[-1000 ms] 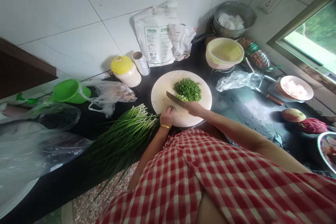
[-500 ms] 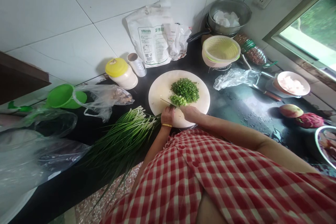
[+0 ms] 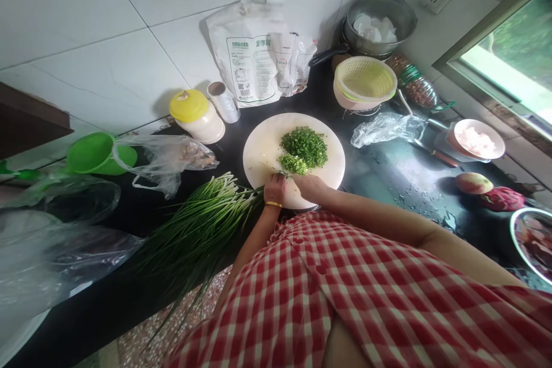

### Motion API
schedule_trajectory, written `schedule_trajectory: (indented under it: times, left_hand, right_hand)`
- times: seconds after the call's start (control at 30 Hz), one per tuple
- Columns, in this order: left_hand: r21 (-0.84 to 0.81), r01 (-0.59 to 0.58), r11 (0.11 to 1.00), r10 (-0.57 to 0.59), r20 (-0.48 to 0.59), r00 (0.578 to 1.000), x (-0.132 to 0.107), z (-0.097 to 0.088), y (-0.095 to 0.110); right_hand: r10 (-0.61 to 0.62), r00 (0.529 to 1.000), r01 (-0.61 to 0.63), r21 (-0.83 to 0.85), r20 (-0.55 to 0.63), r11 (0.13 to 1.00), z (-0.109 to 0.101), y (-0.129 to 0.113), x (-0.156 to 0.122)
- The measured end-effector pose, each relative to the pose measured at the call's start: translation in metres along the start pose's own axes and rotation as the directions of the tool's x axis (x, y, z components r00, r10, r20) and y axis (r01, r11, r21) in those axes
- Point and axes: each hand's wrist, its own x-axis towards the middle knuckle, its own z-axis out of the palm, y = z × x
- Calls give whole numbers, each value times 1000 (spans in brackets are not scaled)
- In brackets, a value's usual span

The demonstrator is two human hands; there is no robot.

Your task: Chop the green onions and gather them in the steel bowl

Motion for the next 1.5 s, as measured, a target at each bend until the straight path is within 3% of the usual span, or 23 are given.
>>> schedule_trajectory:
  times: [0.17, 0.37, 0.57, 0.8, 1.0, 1.2, 1.5]
  left_hand:
    - [-18, 8, 1000, -8, -10, 1000, -1, 1, 0]
    - [-55, 39, 998, -41, -25, 999, -1, 1, -1]
    - [-67, 40, 997, -41, -13, 999, -3, 1, -3]
    - [-50, -58, 997, 60, 34, 998, -10, -13, -10]
    - [-67, 5, 998, -6, -14, 1000, 1, 0, -5]
    - [-49, 17, 999, -18, -15, 1000, 5, 6, -2]
    - [-94, 13, 995, -14, -6, 1000, 4, 6, -3]
  right_hand:
    - [-12, 1000, 12, 2, -6, 1000, -3, -4, 9]
    - [-2, 1000, 3, -18, 21, 1000, -6, 7, 0]
    - [-3, 1000, 3, 3, 14, 1000, 2, -4, 8]
    - [-27, 998, 28, 7, -53, 1000, 6, 9, 18]
    - [51, 997, -52, -12, -62, 999, -3, 22, 13]
    - [19, 997, -20, -14, -73, 1000, -6, 14, -6]
    - [-6, 999, 6, -10, -34, 1000, 2, 8, 13]
